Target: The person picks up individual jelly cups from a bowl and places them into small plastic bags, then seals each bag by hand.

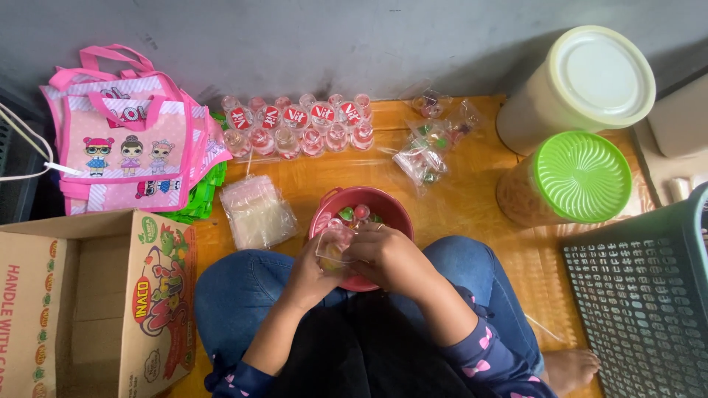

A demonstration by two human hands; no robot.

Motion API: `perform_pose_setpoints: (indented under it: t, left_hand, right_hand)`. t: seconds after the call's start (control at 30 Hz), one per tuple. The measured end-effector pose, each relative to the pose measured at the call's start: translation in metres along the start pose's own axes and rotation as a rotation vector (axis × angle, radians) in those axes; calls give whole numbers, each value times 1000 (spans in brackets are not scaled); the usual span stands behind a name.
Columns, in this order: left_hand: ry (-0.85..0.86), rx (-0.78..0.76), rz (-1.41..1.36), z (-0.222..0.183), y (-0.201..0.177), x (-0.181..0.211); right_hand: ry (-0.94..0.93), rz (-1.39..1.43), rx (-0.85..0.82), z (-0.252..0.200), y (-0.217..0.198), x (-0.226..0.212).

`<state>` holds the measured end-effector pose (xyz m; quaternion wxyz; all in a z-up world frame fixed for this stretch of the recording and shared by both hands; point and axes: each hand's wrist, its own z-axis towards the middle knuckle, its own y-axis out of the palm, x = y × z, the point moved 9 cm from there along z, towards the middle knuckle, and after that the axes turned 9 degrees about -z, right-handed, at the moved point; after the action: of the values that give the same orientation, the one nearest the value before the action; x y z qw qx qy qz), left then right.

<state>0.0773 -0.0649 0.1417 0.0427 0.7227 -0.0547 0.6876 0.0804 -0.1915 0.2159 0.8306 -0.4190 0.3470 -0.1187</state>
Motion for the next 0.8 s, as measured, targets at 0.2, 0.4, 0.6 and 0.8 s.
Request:
perform_pose_setpoints:
  t: [0.2, 0.4, 0.6, 0.8]
  left_hand:
    - [-47, -55, -28, -10, 26, 63]
    - [197, 10, -218, -25, 14, 49]
    - [224, 107, -203, -32, 12, 56]
    - [167, 173, -245, -33, 7, 26]
  right_hand:
    - [170, 180, 78, 1, -47, 1]
    - [328, 308, 190, -27, -48, 21]
    - [689, 755, 219, -56, -13, 51]
    - [713, 841, 148, -66, -7, 55]
